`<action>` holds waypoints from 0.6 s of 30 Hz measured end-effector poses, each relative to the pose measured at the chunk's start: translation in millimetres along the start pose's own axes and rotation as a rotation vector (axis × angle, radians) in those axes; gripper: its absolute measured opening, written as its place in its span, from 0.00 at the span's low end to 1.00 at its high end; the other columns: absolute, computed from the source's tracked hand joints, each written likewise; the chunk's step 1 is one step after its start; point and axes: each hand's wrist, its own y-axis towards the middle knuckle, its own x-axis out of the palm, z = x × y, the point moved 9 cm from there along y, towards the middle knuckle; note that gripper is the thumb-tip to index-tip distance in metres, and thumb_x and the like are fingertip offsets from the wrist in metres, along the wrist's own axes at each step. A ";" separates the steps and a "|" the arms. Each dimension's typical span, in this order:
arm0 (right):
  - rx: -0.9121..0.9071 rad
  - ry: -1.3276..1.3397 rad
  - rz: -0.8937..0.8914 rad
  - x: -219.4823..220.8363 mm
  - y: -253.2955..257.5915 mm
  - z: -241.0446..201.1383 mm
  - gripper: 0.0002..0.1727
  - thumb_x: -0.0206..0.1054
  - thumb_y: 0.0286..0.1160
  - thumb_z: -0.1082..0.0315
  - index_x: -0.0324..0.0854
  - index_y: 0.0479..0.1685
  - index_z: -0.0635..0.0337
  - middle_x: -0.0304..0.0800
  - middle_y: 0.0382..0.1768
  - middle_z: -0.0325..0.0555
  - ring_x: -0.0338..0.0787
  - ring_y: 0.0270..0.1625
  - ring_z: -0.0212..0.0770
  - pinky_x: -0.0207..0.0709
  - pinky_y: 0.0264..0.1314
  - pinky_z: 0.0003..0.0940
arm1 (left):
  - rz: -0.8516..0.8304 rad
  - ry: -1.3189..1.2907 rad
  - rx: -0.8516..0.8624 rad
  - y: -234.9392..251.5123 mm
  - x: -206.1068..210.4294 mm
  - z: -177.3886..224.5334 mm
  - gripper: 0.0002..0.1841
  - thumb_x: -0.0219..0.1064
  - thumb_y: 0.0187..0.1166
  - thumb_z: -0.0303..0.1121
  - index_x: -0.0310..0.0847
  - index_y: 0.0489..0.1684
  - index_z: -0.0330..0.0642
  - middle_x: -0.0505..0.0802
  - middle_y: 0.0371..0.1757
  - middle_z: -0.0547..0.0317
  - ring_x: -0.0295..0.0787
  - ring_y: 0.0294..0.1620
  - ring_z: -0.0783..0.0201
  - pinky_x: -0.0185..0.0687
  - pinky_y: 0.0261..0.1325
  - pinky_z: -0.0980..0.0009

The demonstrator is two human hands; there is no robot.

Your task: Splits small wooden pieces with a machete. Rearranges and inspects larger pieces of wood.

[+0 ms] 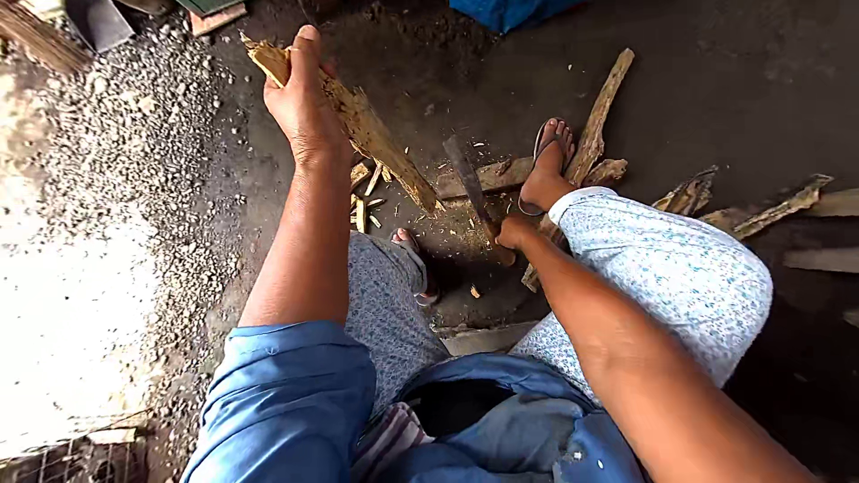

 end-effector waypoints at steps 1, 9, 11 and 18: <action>0.046 0.112 0.062 9.9 16.8 11.3 0.23 0.65 0.84 0.60 0.83 0.55 0.79 0.83 0.64 0.76 0.82 0.71 0.70 0.73 0.71 0.69 | 0.000 -0.004 0.001 0.7 -1.4 1.3 0.09 0.66 0.85 0.31 0.76 0.33 0.41 0.87 0.23 0.59 0.87 0.25 0.62 0.89 0.35 0.65; 0.144 0.029 0.153 61.7 87.4 27.5 0.34 0.71 0.77 0.57 0.73 0.77 0.73 0.76 0.76 0.70 0.76 0.80 0.66 0.71 0.77 0.64 | 0.016 -0.004 -0.002 7.6 -19.6 6.7 0.06 0.62 0.88 0.30 0.75 0.38 0.41 0.87 0.27 0.58 0.89 0.30 0.61 0.91 0.43 0.64; 0.134 -0.033 0.130 59.6 93.0 25.7 0.32 0.72 0.76 0.61 0.74 0.75 0.73 0.77 0.75 0.69 0.76 0.79 0.65 0.70 0.77 0.64 | 0.002 0.018 0.001 9.1 -23.2 6.0 0.06 0.61 0.88 0.32 0.76 0.41 0.41 0.88 0.30 0.58 0.90 0.32 0.60 0.91 0.44 0.62; 0.140 0.516 0.238 26.4 25.9 -1.2 0.36 0.72 0.77 0.56 0.68 0.81 0.67 0.85 0.64 0.70 0.86 0.68 0.66 0.76 0.70 0.66 | 0.001 0.120 0.015 10.7 -19.1 1.8 0.05 0.66 0.85 0.31 0.77 0.40 0.41 0.89 0.30 0.59 0.90 0.33 0.62 0.91 0.43 0.64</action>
